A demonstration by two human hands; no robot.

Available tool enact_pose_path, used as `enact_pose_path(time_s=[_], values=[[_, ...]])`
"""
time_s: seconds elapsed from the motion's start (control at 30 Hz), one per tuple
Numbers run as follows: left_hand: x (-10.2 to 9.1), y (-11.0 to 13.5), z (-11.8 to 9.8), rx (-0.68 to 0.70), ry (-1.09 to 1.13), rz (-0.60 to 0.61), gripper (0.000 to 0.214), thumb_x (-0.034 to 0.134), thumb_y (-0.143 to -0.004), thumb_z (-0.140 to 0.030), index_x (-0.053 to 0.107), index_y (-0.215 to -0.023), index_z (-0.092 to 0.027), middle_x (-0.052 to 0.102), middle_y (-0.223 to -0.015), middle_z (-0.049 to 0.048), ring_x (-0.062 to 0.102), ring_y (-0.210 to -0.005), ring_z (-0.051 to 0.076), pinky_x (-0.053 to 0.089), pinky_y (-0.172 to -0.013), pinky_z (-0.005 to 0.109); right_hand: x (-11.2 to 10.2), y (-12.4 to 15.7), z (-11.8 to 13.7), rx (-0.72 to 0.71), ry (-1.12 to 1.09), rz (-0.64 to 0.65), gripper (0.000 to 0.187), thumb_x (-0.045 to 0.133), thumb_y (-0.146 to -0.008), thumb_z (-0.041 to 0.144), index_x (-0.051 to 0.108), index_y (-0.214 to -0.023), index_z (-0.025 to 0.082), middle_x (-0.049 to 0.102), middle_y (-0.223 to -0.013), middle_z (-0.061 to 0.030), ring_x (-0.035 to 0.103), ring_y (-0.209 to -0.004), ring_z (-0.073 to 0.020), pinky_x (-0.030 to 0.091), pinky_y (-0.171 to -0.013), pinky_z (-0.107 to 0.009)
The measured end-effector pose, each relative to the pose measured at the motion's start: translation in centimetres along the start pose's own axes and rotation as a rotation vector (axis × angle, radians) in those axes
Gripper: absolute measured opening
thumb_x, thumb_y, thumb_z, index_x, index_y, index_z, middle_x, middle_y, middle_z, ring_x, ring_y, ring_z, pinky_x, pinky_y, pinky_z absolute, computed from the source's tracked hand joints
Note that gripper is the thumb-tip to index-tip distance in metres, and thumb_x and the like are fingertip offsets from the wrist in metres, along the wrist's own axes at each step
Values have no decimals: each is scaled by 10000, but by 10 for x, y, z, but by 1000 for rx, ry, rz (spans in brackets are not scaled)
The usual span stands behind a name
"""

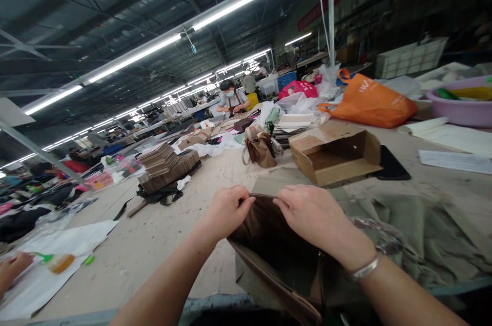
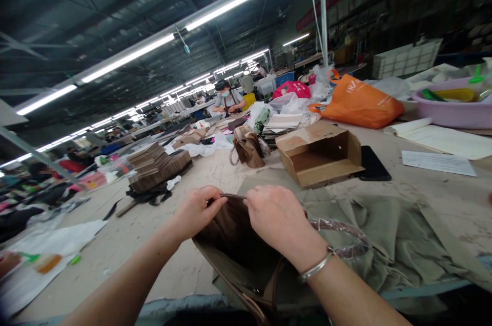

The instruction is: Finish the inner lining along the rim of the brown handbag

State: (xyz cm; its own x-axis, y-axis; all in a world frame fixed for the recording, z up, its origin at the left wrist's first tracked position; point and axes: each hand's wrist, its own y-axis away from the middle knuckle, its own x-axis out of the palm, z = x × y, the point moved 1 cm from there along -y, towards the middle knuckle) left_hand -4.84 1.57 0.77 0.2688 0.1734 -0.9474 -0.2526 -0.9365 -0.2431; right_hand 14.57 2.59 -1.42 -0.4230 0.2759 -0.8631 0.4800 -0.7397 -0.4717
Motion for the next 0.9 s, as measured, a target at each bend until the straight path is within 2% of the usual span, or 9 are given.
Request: enact_pose_path(time_s=[0.13, 0.3, 0.53, 0.63, 0.73, 0.83, 0.9], values=[[1, 0, 2, -17, -26, -12, 223, 481, -832, -280, 511, -636, -179, 557, -639, -14, 487, -608, 111, 326, -575, 228, -2, 0, 1, 8, -1, 20, 261, 449, -901, 314, 626, -742, 209, 635, -740, -22, 569, -681, -162, 310, -584, -293], [3, 0, 3, -46, -48, -28, 229, 494, -829, -280, 504, -624, -178, 546, -603, -26, 477, -584, 106, 319, -565, 229, -5, 0, 10, 3, -16, 22, 323, 491, -858, 493, 629, -817, 204, 639, -777, -43, 583, -736, -195, 353, -629, -305], [3, 1, 3, -48, -14, -20, 224, 510, -826, -280, 533, -628, -178, 575, -621, -20, 518, -609, 111, 370, -591, 234, 9, -9, 25, 21, -14, -14, 189, 499, -893, 321, 615, -839, 181, 636, -781, -55, 578, -724, -174, 356, -632, -281], [-1, 6, 3, -43, 99, -64, 198, 592, -784, -306, 551, -638, -179, 654, -810, 15, 592, -797, 147, 438, -737, 267, 15, -14, 24, 24, -10, -1, 199, 483, -898, 265, 619, -782, 179, 634, -754, -49, 573, -700, -163, 344, -614, -277], [-7, 18, 0, -93, 341, -76, 185, 674, -727, -322, 558, -798, -196, 637, -1078, 45, 588, -1005, 188, 455, -872, 310, 17, -16, 22, 8, -39, -13, 195, 489, -888, 246, 625, -761, 190, 636, -742, -35, 571, -698, -164, 342, -616, -276], [-11, 32, -5, -204, 533, -84, 420, 709, -694, -289, 475, -1037, -226, 551, -1251, 69, 559, -1100, 201, 445, -948, 351, 17, -17, 20, -6, -59, -32, 202, 482, -885, 241, 629, -761, 178, 639, -746, -45, 565, -704, -168, 345, -636, -272], [-11, 40, -10, -279, 498, -60, 631, 736, -658, -275, 402, -1192, -238, 466, -1347, 97, 482, -1203, 237, 396, -1012, 407, 16, -17, 18, -2, -59, -38, 205, 479, -882, 235, 629, -761, 168, 637, -749, -53, 561, -708, -168, 347, -650, -271]])
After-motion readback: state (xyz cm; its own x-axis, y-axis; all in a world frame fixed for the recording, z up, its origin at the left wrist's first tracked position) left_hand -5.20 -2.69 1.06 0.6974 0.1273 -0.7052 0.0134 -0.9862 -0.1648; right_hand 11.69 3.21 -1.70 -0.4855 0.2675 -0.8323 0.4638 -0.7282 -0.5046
